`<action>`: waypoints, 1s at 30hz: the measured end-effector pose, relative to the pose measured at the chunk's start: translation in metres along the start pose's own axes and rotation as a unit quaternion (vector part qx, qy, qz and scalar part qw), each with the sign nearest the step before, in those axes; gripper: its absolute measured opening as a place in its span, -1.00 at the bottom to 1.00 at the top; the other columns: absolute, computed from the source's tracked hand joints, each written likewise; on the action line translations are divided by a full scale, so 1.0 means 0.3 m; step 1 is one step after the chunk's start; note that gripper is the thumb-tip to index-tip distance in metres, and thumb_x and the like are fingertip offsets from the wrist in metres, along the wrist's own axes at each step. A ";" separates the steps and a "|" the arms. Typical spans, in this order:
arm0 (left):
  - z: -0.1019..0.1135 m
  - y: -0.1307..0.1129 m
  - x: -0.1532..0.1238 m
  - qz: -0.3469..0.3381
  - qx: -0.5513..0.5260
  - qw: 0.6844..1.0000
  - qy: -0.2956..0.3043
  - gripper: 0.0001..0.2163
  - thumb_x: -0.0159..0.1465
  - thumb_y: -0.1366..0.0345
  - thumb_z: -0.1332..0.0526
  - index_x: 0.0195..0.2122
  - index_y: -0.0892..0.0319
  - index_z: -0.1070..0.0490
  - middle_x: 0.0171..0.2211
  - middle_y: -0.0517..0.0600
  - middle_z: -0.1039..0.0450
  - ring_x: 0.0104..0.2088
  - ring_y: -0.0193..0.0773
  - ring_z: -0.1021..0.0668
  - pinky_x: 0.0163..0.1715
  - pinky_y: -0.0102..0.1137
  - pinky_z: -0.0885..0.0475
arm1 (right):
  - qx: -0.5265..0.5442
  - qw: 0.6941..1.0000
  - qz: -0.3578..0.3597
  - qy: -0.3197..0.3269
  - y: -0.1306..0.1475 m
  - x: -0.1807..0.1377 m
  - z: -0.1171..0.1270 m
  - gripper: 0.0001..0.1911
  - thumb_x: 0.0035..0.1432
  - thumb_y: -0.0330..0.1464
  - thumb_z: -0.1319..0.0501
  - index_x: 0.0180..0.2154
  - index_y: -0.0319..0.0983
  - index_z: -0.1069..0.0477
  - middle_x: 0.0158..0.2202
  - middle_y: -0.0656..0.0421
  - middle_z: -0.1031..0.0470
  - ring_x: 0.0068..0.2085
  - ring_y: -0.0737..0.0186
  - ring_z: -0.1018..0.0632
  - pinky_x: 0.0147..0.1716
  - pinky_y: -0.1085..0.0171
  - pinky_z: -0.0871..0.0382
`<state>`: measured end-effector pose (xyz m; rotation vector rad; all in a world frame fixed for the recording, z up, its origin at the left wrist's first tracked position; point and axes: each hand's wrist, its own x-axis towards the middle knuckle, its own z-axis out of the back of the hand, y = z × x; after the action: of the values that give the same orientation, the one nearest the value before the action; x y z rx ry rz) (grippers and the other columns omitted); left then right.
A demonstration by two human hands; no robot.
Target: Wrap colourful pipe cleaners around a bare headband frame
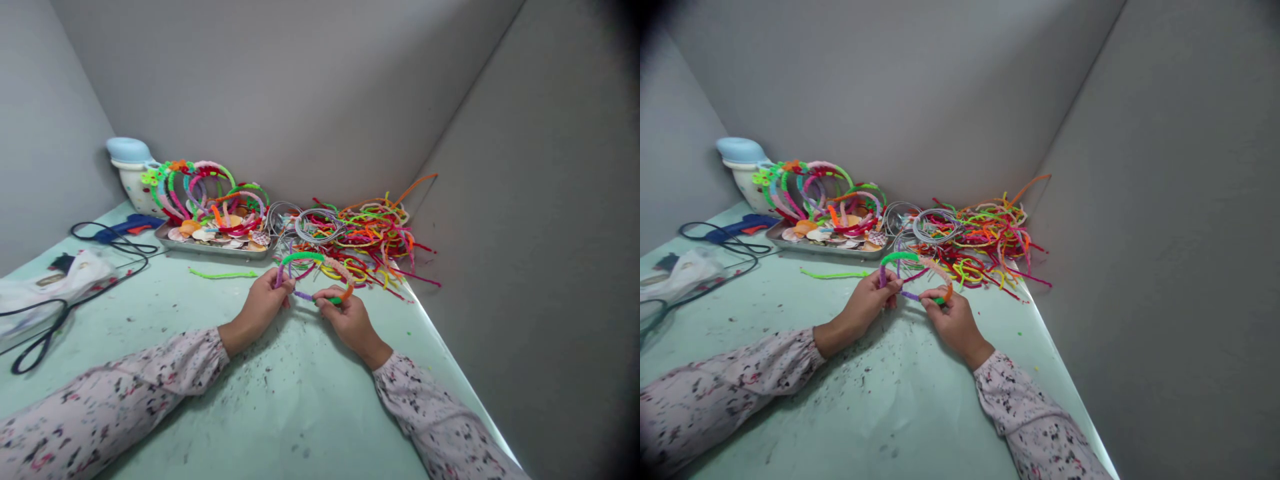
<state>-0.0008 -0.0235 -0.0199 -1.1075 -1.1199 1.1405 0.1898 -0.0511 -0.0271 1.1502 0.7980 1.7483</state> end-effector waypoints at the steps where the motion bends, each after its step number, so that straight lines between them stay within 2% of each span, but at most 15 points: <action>1: -0.002 -0.003 -0.001 -0.007 -0.011 1.000 0.002 -0.83 0.19 0.18 -0.19 -0.39 0.16 -0.29 -0.64 -0.18 -0.30 -0.63 -0.38 -0.36 -0.56 -0.47 -0.24 | 0.010 1.000 -0.010 -0.004 -0.004 0.000 0.000 -0.81 0.19 -0.25 -0.19 -0.26 -0.22 -0.50 -0.35 0.15 -0.46 -0.38 0.28 -0.47 -0.38 0.32 -0.35; 11: -0.003 -0.025 -0.013 -0.042 -0.023 0.998 0.028 -0.85 0.19 0.23 -0.20 -0.36 0.16 -0.26 -0.58 -0.18 -0.31 -0.58 -0.39 -0.39 -0.53 -0.49 -0.28 | 0.077 0.994 -0.060 -0.040 -0.004 0.011 0.001 -0.76 0.16 -0.20 -0.21 -0.30 -0.24 -0.49 -0.46 0.21 -0.44 -0.48 0.34 -0.42 -0.47 0.36 -0.30; 25: -0.008 -0.030 -0.019 -0.032 -0.008 0.999 0.006 -0.86 0.12 0.23 -0.23 -0.37 0.15 -0.33 -0.59 -0.18 -0.28 -0.62 -0.41 -0.33 -0.60 -0.51 -0.27 | 0.075 0.995 -0.052 -0.033 -0.001 0.007 -0.001 -0.78 0.13 -0.21 -0.23 -0.30 -0.22 -0.50 -0.37 0.16 -0.49 -0.48 0.32 -0.45 -0.46 0.33 -0.36; 30: -0.006 -0.038 -0.020 -0.027 0.008 0.999 0.023 -0.85 0.15 0.20 -0.22 -0.36 0.17 -0.37 -0.58 -0.17 -0.30 -0.61 -0.40 -0.34 -0.58 -0.49 -0.27 | 0.090 0.992 -0.076 -0.043 0.003 0.014 0.003 -0.77 0.11 -0.19 -0.24 -0.32 -0.23 -0.51 -0.46 0.20 -0.47 -0.48 0.31 -0.45 -0.46 0.33 -0.34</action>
<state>0.0017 -0.0306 -0.0093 -1.0790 -1.0980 1.0747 0.1894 -0.0477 -0.0245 1.2406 0.9805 1.5165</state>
